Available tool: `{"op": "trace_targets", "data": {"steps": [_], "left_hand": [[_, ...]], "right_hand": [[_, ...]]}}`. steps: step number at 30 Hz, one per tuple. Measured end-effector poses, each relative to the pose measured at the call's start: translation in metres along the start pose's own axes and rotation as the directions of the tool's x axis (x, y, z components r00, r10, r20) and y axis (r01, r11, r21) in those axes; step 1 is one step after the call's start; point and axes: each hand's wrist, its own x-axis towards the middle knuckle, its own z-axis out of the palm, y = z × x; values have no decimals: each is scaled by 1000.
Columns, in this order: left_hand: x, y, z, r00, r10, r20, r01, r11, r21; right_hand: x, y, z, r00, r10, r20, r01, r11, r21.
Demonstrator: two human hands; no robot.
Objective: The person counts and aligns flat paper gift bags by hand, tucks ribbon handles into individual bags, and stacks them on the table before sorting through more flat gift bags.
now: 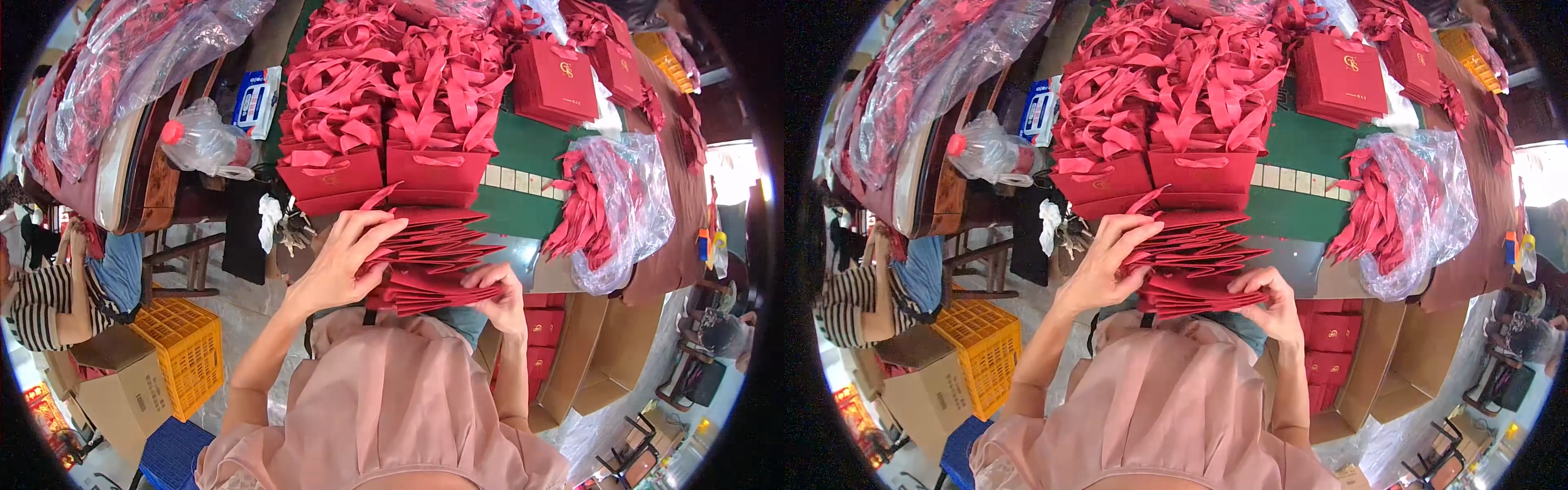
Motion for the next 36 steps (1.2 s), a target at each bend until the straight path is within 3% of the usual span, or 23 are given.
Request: {"op": "trace_targets", "data": {"steps": [7, 10, 17, 20, 21, 22, 24, 36], "left_hand": [[1, 7, 0, 997, -78, -17, 76, 994, -73], [1, 4, 3, 996, -86, -39, 85, 996, -26], [2, 1, 2, 998, -51, -20, 52, 999, 15], [2, 1, 2, 999, -44, -18, 44, 999, 12], [2, 1, 2, 999, -43, -19, 43, 999, 12], [2, 2, 1, 999, -47, -14, 47, 999, 2], [2, 3, -1, 998, -54, -8, 54, 999, -6], [1, -2, -13, 986, -87, 140, 114, 974, -197]], "right_hand": [[1, 2, 2, 999, -7, -49, 8, 1000, 18], [-1, -6, 4, 996, -4, 89, -2, 998, 63], [3, -12, 25, 987, -55, 150, 16, 969, 245], [3, -7, 30, 1000, -18, 24, 15, 992, 128], [5, -1, 28, 995, -102, 5, 102, 994, 24], [4, 2, 29, 995, -103, 7, 103, 994, 24], [2, 7, 34, 984, -43, -171, 61, 993, 101], [7, 22, 44, 955, -192, -225, 178, 981, -82]]}}
